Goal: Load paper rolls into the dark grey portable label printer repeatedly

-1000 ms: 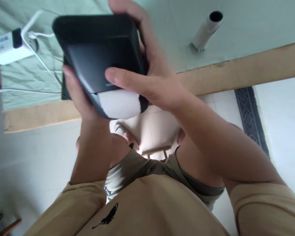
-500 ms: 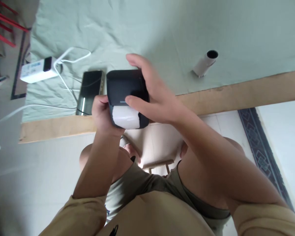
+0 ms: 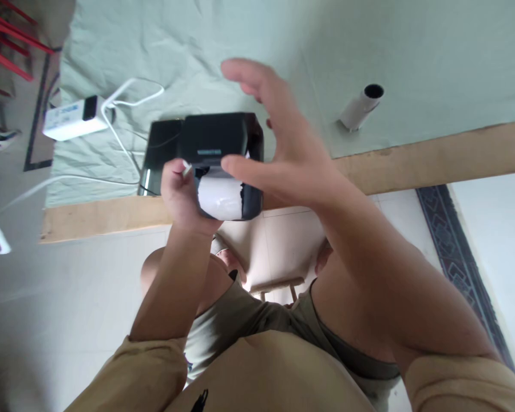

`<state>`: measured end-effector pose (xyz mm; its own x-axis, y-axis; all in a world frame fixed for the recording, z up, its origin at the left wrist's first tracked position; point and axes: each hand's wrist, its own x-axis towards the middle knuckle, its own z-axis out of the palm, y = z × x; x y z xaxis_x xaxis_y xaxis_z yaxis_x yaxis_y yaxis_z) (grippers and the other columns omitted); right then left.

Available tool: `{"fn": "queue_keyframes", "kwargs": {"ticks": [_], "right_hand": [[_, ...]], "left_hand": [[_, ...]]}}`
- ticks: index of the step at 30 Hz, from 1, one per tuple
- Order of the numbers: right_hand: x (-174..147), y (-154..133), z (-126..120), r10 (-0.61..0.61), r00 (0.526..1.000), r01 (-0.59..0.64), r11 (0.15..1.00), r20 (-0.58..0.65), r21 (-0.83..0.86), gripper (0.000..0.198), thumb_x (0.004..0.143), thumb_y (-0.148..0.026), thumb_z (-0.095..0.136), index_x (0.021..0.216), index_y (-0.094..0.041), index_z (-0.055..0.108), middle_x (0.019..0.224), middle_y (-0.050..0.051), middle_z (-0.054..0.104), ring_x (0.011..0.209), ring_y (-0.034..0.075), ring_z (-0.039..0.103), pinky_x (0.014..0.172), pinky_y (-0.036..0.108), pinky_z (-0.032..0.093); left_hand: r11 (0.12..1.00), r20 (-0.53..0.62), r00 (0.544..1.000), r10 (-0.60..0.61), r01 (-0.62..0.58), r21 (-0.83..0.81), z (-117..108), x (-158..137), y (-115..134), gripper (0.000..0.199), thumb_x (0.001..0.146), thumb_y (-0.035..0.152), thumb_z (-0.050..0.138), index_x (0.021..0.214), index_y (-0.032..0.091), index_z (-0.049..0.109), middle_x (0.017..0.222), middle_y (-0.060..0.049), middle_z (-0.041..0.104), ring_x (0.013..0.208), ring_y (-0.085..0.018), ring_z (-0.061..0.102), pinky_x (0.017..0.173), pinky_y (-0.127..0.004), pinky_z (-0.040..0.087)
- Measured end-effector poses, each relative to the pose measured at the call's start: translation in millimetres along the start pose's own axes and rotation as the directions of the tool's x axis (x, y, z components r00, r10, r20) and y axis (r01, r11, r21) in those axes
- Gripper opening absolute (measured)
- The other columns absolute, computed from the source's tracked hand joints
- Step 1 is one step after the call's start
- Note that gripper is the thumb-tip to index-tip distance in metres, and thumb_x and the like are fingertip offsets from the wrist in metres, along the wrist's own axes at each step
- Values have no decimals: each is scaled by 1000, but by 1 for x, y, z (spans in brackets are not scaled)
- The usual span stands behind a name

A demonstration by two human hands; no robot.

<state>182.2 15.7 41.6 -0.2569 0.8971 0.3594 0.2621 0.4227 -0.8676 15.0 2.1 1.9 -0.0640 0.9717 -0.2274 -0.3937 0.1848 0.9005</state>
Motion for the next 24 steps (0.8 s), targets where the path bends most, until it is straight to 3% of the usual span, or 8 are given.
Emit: {"fn": "queue_keyframes", "kwargs": {"ticks": [3,6,8,11,15,18,21,24], "right_hand": [[3,-15,1,-27,937,-22,990,-349,-137,17,80,-31,65,93,-26,55,105,-1,58,81,13,55,75,32,50],[6,-21,5,-86,899,-24,970,-430,-243,13,88,-27,53,78,-23,46,79,0,47,65,10,43,64,29,44],[6,-19,6,-114,928,-23,933,-355,-358,9,86,-27,53,80,-23,49,71,-1,47,63,11,41,64,30,41],[5,-13,4,-54,991,-12,875,-121,-484,4,79,-27,58,80,-23,59,73,-1,56,60,12,41,67,33,38],[3,-5,2,60,993,14,805,106,-594,10,79,-34,59,77,-25,61,72,2,55,62,14,42,61,31,33],[6,-4,0,94,985,16,781,144,-624,13,79,-37,60,86,-26,61,64,2,52,59,14,40,57,29,31],[7,-12,-7,156,979,-56,820,128,-569,22,67,-30,70,88,-27,61,74,0,64,61,14,47,56,29,32],[6,-21,-23,172,981,-135,941,95,-309,35,63,-24,71,96,-28,60,81,-3,68,54,9,46,50,26,32]], "left_hand": [[987,188,982,-30,58,-147,3,-3,1,28,82,42,44,84,20,60,85,-4,67,110,-22,65,88,-32,53],[980,254,967,-21,70,-185,5,-4,1,16,81,32,51,87,21,61,85,-2,68,113,-20,65,92,-30,52],[979,261,965,-9,61,-194,6,-3,0,15,80,28,51,89,21,61,86,-2,69,114,-19,64,92,-28,52],[977,253,967,-12,65,-205,6,-3,0,17,81,30,51,91,22,61,89,-2,70,114,-19,64,91,-27,52],[982,271,962,-15,65,-177,5,-3,1,19,82,30,51,95,21,61,95,-3,71,111,-20,66,89,-26,53],[989,284,959,-4,45,-139,4,-4,0,20,81,29,54,98,20,62,97,-3,71,109,-20,67,90,-26,53],[986,282,959,8,39,-162,4,-3,-2,20,81,28,55,97,20,62,94,-2,72,109,-20,67,92,-26,53],[972,252,968,13,46,-229,3,-1,-4,20,83,33,53,94,20,64,84,0,71,106,-19,68,93,-26,53]]}}
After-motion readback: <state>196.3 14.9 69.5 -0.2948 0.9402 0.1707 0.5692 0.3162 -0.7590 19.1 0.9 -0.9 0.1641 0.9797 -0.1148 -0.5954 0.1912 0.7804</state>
